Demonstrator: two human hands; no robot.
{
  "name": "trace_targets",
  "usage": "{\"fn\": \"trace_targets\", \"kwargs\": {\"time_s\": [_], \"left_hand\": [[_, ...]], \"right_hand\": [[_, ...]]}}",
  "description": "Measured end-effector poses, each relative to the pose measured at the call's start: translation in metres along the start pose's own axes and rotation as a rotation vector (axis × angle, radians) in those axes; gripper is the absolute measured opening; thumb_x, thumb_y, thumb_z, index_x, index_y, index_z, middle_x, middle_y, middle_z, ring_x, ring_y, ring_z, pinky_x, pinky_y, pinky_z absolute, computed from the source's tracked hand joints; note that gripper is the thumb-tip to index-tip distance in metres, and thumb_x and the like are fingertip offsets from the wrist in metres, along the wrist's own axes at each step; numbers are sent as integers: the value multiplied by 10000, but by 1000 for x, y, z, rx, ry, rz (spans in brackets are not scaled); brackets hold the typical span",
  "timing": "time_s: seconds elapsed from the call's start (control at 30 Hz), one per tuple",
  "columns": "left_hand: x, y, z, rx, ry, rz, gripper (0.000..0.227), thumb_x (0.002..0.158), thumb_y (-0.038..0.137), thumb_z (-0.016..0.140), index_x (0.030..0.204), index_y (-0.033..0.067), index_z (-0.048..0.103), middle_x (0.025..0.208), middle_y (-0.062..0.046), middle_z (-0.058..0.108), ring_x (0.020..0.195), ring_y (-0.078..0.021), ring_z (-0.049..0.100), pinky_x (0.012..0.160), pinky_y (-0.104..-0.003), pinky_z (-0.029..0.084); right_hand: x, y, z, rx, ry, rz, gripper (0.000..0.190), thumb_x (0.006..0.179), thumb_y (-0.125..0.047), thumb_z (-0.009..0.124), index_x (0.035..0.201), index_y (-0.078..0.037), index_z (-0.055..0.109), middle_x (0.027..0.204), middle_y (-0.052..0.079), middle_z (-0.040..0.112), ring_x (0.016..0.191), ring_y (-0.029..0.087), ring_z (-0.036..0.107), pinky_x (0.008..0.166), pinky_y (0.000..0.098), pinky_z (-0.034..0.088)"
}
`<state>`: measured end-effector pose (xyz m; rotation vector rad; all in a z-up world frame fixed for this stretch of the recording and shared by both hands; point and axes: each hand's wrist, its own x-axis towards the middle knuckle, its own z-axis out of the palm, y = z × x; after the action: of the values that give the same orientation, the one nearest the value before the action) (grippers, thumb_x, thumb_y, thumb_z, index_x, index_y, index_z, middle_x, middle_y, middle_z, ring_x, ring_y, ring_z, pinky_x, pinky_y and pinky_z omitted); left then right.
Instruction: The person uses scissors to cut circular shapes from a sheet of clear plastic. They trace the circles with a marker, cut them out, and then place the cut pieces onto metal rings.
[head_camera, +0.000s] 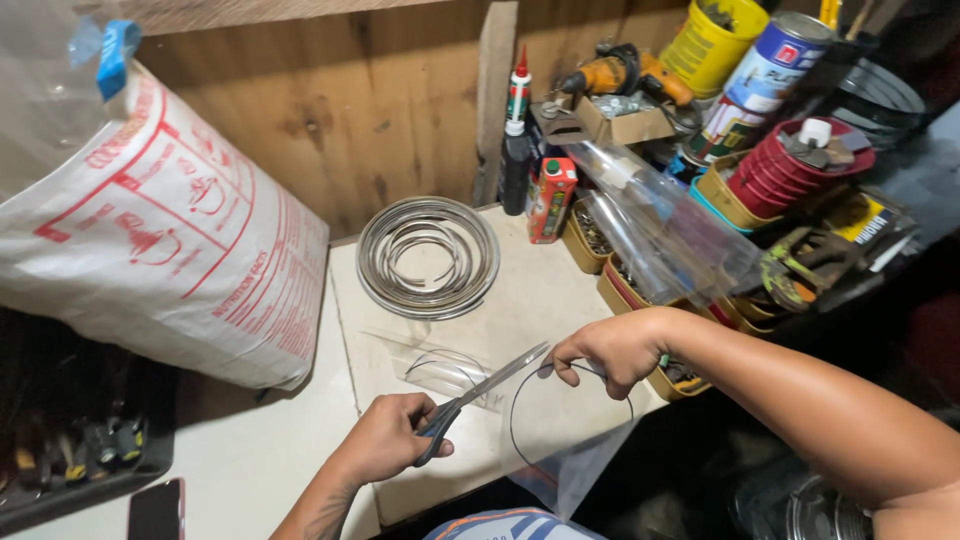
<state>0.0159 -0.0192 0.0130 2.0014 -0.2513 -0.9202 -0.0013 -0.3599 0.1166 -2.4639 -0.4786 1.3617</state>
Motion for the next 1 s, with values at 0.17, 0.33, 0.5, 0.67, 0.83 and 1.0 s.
{"fn": "trace_targets", "kwargs": {"time_s": [0.17,0.33,0.5,0.67,0.83,1.0], "left_hand": [[4,-17,2,3,48,-9,336,659,137,993,772,106,678,638,22,574,579,-102,489,524,-270,381],[5,-18,2,-2,74,-35,338,645,183,988,807,108,701,656,30,567,591,-97,484,529,-265,390],[11,-35,4,-89,99,-60,333,688,153,980,816,101,676,618,18,592,540,-92,502,500,-267,399],[28,-50,16,-190,104,-60,345,695,149,970,836,79,663,624,-31,664,489,-119,579,457,-283,453],[45,-78,30,-414,131,-63,339,732,53,956,832,20,634,581,-93,617,445,-183,579,378,-331,497],[54,-105,42,-872,264,-312,316,844,98,862,835,-63,591,700,-183,593,487,-220,575,370,-309,458]], "right_hand": [[24,1,-10,-33,-14,-72,458,607,-11,681,1006,-186,540,1174,-12,570,690,207,539,604,366,446],[52,-5,-23,-60,-68,-141,421,589,-1,653,945,-167,501,1560,-77,553,682,214,544,620,368,476],[80,-5,-34,-120,-110,-61,404,623,-19,663,967,-177,522,1542,-77,566,657,202,530,583,353,466],[125,5,-38,-103,-153,-73,420,641,-19,693,1003,-160,535,1106,47,586,607,210,524,518,349,436],[156,13,-36,-56,-153,46,434,675,-10,702,1063,-155,571,893,78,632,580,197,578,475,326,440],[155,37,-37,27,120,55,684,668,-47,685,1328,-221,637,1064,54,734,695,150,725,586,285,582]]}}
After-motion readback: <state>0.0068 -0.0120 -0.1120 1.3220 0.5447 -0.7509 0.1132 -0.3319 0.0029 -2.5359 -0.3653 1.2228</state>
